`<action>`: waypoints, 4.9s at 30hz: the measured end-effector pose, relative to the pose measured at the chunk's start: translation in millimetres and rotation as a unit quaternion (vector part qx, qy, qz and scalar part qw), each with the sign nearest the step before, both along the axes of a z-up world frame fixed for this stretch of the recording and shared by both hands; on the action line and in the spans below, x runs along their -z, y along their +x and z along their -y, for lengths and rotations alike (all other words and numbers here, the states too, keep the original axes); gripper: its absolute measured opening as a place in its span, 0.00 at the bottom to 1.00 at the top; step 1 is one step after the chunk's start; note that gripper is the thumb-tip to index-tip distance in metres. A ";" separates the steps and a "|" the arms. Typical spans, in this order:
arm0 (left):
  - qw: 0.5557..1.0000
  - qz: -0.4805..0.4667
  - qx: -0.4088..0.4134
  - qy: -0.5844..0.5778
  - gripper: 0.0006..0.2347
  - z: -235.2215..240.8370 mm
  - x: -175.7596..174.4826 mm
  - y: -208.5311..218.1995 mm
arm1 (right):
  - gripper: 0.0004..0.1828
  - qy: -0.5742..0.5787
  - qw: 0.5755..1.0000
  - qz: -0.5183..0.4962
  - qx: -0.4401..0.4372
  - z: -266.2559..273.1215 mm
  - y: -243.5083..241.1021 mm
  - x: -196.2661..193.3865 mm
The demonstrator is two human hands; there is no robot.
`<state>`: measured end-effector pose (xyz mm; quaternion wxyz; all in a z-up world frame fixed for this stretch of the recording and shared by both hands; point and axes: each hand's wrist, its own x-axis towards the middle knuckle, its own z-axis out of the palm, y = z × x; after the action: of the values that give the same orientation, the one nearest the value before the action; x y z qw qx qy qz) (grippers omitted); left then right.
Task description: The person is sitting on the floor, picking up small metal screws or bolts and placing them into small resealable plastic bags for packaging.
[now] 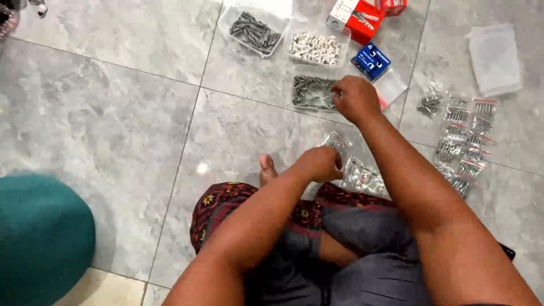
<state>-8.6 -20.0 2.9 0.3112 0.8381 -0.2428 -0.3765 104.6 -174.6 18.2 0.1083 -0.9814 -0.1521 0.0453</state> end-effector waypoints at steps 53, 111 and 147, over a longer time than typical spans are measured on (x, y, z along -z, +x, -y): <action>0.874 -0.188 -0.215 -0.393 0.15 11.3 -14.8 -1.4 | 0.10 0.405 0.854 -0.138 0.298 66.0 -166.4 -9.4; 0.892 0.113 -0.131 -0.417 0.05 15.3 -239.6 -52.4 | 0.06 0.588 0.805 -0.026 0.074 91.2 -205.7 -196.3; 0.929 0.114 -0.153 -0.316 0.04 17.6 -150.7 -14.0 | 0.25 0.563 0.771 -0.225 0.193 75.7 -181.3 -71.8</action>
<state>-22.6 -37.6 153.6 0.5837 0.7609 -0.2519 -0.1298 -76.7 -250.3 90.0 0.6794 -0.7150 0.0704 0.1492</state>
